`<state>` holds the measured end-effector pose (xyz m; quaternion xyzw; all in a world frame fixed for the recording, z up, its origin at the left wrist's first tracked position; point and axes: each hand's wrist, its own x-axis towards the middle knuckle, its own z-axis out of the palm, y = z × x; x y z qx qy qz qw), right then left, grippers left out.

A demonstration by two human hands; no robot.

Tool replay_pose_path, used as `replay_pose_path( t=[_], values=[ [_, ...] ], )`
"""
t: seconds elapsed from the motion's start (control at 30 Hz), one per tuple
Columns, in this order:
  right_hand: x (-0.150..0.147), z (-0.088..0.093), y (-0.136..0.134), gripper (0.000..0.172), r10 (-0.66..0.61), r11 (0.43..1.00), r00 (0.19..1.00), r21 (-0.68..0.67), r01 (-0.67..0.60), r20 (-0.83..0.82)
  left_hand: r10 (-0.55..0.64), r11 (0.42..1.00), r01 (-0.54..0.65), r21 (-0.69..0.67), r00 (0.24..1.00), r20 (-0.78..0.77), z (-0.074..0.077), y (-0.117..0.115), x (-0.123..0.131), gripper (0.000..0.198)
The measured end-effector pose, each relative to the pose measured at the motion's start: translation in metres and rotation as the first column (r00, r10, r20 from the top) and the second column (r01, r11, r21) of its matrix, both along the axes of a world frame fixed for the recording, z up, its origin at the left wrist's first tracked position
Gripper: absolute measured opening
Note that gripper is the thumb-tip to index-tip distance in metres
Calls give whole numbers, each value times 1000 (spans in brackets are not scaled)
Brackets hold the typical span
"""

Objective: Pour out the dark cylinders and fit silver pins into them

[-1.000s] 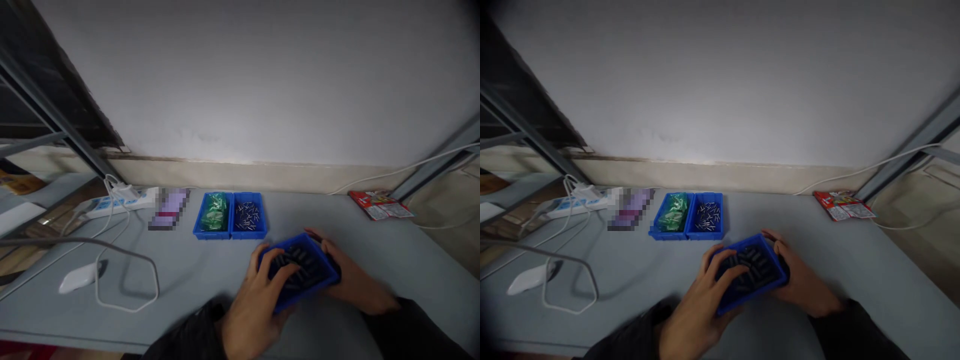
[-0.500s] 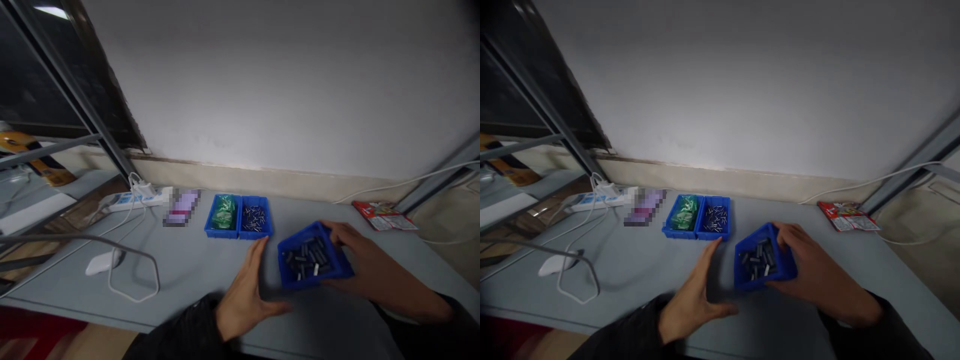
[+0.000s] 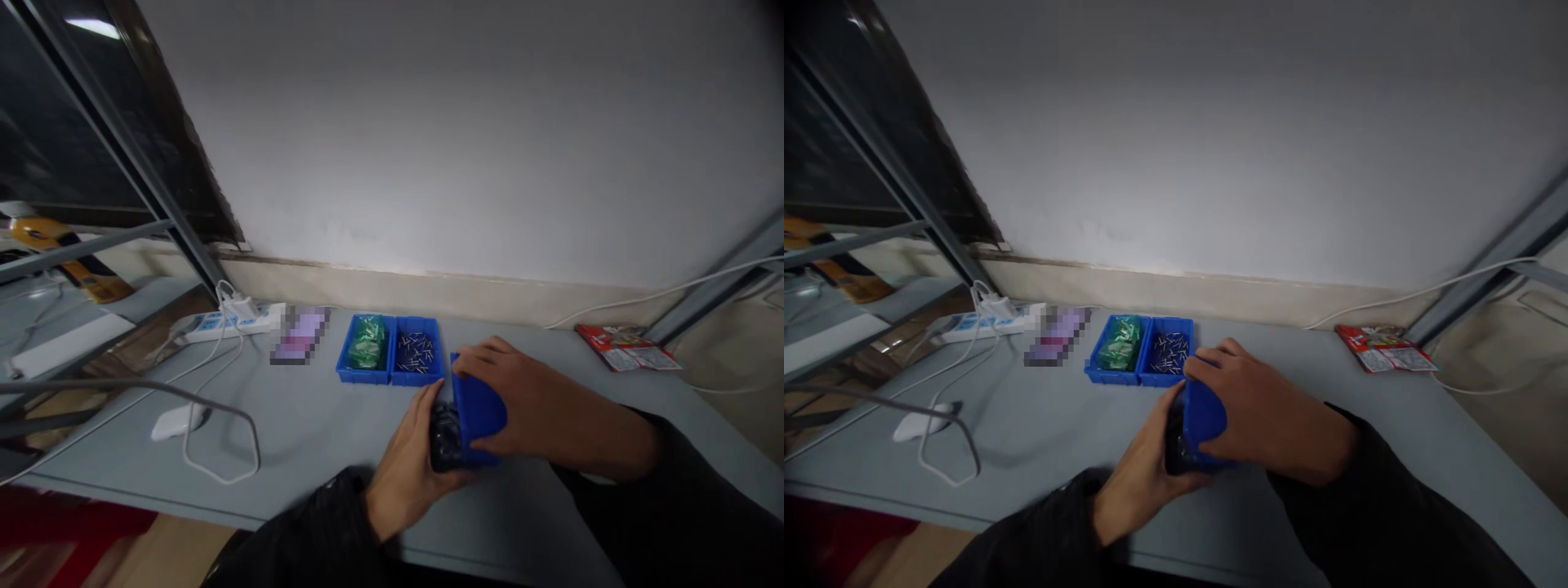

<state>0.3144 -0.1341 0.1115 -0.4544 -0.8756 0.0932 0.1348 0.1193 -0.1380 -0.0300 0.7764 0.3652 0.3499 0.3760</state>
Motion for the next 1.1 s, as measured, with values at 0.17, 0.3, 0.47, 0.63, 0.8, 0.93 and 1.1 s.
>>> replay_pose_path(
  t=[0.17,0.3,0.47,0.63,0.8,0.93,1.1],
  values=[
    [-15,1,5,47,55,998,998,29,-57,43,-11,999,15,46,997,-76,-4,2,0,104],
    [-21,-3,8,48,62,997,998,55,-61,-13,-5,988,33,148,982,-191,-2,-1,1,89],
    [1,-6,5,61,-7,1000,997,27,9,-76,44,960,45,277,950,-308,5,-2,4,71],
    [49,-2,-2,72,-171,982,982,66,176,-80,39,947,78,313,936,-351,18,-4,-2,59],
    [98,-5,7,89,-415,883,877,127,453,-241,-231,853,405,330,859,-457,27,-11,-17,90],
    [96,-44,34,68,-560,642,690,286,711,-459,-268,791,476,384,834,-481,25,0,-17,82],
    [61,-117,59,90,-612,491,553,276,826,-565,-288,736,534,416,803,-522,17,24,-9,71]
  ],
)
